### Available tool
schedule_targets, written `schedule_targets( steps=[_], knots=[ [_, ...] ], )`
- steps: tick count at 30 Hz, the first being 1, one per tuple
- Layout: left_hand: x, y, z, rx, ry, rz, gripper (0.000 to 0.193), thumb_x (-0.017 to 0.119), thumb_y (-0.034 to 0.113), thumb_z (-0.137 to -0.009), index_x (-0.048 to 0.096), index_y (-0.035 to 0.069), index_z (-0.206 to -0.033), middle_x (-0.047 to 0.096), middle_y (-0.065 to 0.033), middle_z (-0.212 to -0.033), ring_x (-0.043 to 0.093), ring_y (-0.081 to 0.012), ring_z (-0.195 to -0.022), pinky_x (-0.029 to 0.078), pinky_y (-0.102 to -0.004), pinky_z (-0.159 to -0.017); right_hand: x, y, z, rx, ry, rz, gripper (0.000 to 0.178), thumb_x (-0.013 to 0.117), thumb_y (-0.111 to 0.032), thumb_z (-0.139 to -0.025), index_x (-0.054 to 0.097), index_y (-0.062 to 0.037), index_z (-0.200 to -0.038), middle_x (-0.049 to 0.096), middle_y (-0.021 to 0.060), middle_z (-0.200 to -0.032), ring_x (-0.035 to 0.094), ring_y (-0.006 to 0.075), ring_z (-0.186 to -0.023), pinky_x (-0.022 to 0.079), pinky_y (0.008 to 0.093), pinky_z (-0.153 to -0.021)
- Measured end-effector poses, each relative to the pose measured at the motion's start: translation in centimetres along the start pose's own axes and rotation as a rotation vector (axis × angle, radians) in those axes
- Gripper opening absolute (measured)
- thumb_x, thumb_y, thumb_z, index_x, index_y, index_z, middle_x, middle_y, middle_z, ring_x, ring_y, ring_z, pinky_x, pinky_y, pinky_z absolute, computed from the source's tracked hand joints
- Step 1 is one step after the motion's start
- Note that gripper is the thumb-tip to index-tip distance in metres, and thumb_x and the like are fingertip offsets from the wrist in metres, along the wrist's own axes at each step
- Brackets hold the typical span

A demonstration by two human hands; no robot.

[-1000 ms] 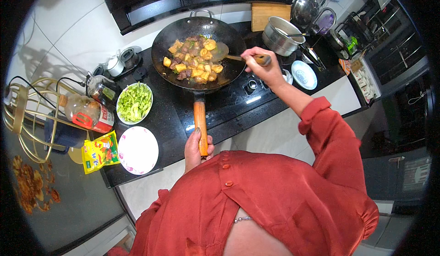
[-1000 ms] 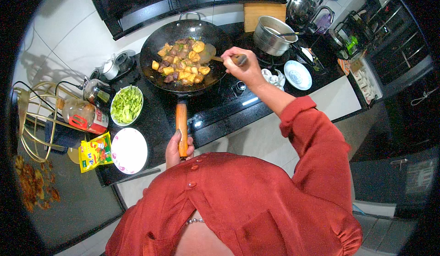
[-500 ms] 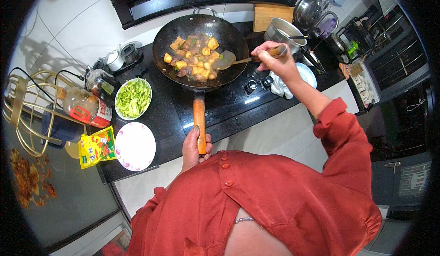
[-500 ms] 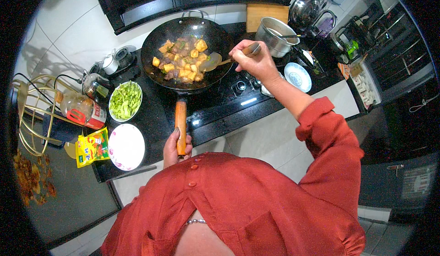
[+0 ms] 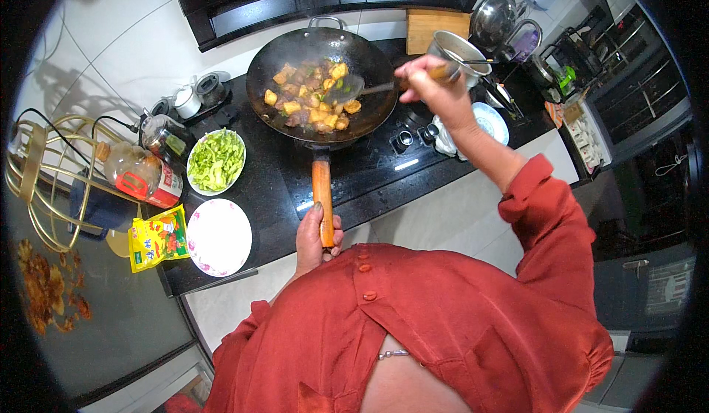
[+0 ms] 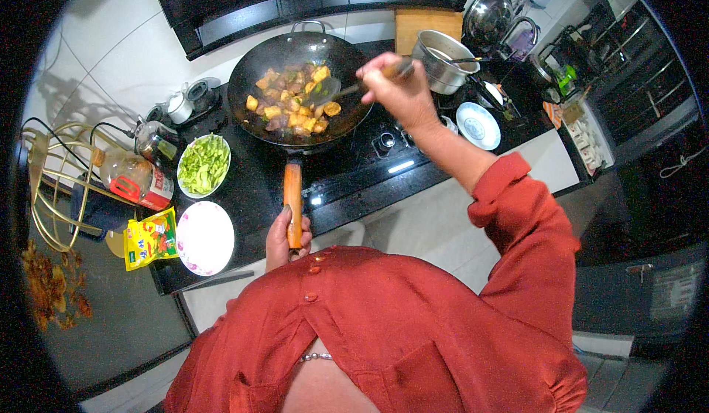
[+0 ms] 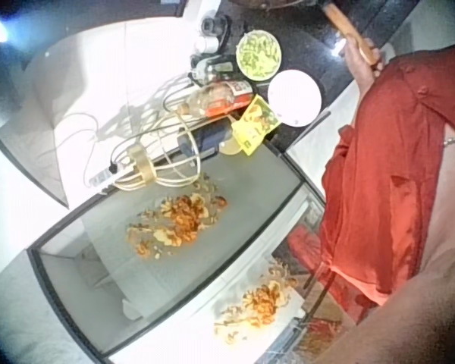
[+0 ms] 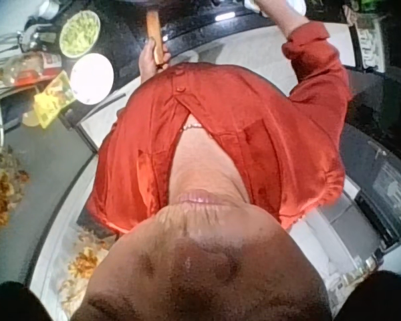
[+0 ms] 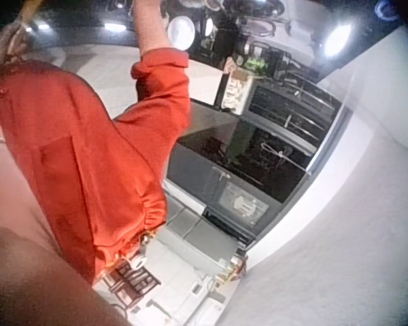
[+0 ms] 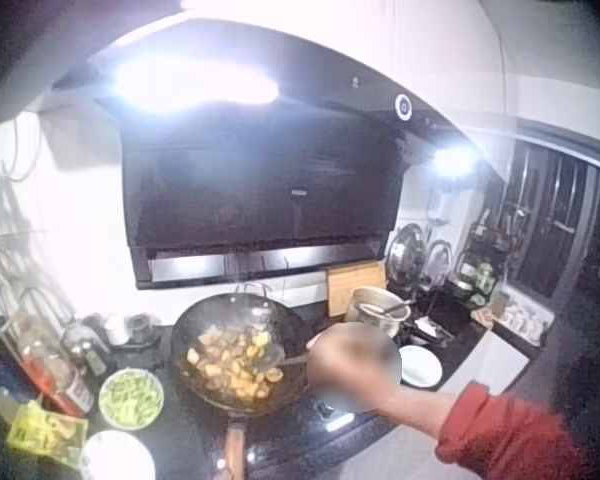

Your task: The person stirs pieces of meat and potatoes in a wok using a spatula on a stovetop and then scoops the food onto a plate.

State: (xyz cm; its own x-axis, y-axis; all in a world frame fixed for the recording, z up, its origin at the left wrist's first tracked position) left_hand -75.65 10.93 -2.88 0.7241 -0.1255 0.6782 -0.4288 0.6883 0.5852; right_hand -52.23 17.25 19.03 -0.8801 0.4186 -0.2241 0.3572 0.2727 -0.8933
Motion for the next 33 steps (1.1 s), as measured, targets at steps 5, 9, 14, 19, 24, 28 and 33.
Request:
schedule_targets(
  steps=[5,9,14,19,24,28,33],
  knots=[
    [0.3,-0.5,-0.2,-0.062,-0.023,-0.024,0.028,0.044,0.036,-0.088,0.039,0.009,-0.09,0.048,-0.0048,-0.071,0.043,-0.0078,-0.045,0.031,-0.0187,-0.031,0.2,5.6,1.9,0.065,-0.042,0.006,0.016,0.054,-0.013,-0.078,0.06,0.0025,-0.078,0.06,0.0072,-0.072,0.058,0.0107,-0.055,0.048,0.0223,-0.053],
    [0.6,0.1,0.0,-0.011,0.017,-0.023,0.027,0.044,0.036,-0.088,0.039,0.01,-0.092,0.048,-0.0047,-0.072,0.044,-0.0075,-0.046,0.031,-0.0185,-0.032,0.1,4.6,-0.9,0.022,-0.063,-0.025,0.017,0.056,-0.014,-0.076,0.06,0.0017,-0.075,0.062,0.007,-0.074,0.058,0.0103,-0.055,0.048,0.0216,-0.052],
    [-0.3,0.0,0.1,-0.031,0.016,-0.038,0.027,0.043,0.036,-0.088,0.039,0.01,-0.093,0.048,-0.0047,-0.072,0.044,-0.0075,-0.046,0.032,-0.0183,-0.032,-0.4,-1.4,-0.1,-0.004,-0.052,0.092,0.015,0.056,-0.013,-0.077,0.061,0.0015,-0.075,0.062,0.0064,-0.072,0.057,0.0097,-0.054,0.046,0.0208,-0.049],
    [0.4,0.1,0.2,-0.026,0.026,-0.01,0.027,0.043,0.035,-0.089,0.038,0.01,-0.094,0.047,-0.0047,-0.072,0.043,-0.0076,-0.046,0.032,-0.0184,-0.032,0.3,1.7,1.8,0.138,-0.145,0.004,0.017,0.056,-0.014,-0.077,0.06,0.002,-0.076,0.061,0.0074,-0.072,0.057,0.0099,-0.053,0.047,0.0215,-0.049],
    [0.6,-0.5,0.0,-0.054,0.011,0.018,0.027,0.043,0.035,-0.089,0.038,0.009,-0.093,0.047,-0.0047,-0.071,0.043,-0.0078,-0.045,0.031,-0.0182,-0.031,0.8,3.5,-0.4,0.006,-0.056,0.017,0.016,0.057,-0.015,-0.075,0.06,0.0007,-0.073,0.059,0.0036,-0.064,0.057,0.0102,-0.05,0.045,0.0214,-0.049],
    [1.1,0.4,0.0,0.0,-0.043,-0.006,0.027,0.044,0.035,-0.089,0.039,0.009,-0.091,0.047,-0.0048,-0.071,0.043,-0.0079,-0.043,0.03,-0.0184,-0.03,-0.3,1.4,-1.2,-0.026,-0.028,0.069,0.016,0.058,-0.015,-0.075,0.06,0.0008,-0.073,0.061,0.0047,-0.065,0.057,0.0103,-0.05,0.045,0.0212,-0.048],
    [0.0,-0.1,-0.2,0.0,-0.005,0.001,0.027,0.043,0.036,-0.089,0.039,0.009,-0.089,0.048,-0.005,-0.071,0.043,-0.0078,-0.043,0.03,-0.0186,-0.03,0.2,-0.1,0.0,0.021,0.005,0.027,0.016,0.055,-0.013,-0.076,0.061,0.0009,-0.074,0.062,0.0079,-0.071,0.058,0.0111,-0.051,0.047,0.0224,-0.049]
  ],
)
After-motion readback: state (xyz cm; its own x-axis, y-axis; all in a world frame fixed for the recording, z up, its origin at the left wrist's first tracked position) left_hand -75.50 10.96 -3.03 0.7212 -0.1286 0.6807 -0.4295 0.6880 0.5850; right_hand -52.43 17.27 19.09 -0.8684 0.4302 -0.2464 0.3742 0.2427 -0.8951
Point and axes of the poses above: each hand's wrist, its own z-axis away from the middle knuckle, its own x-axis out of the palm, y = z × x, the point moved 9 cm from there along -z, towards the middle knuckle
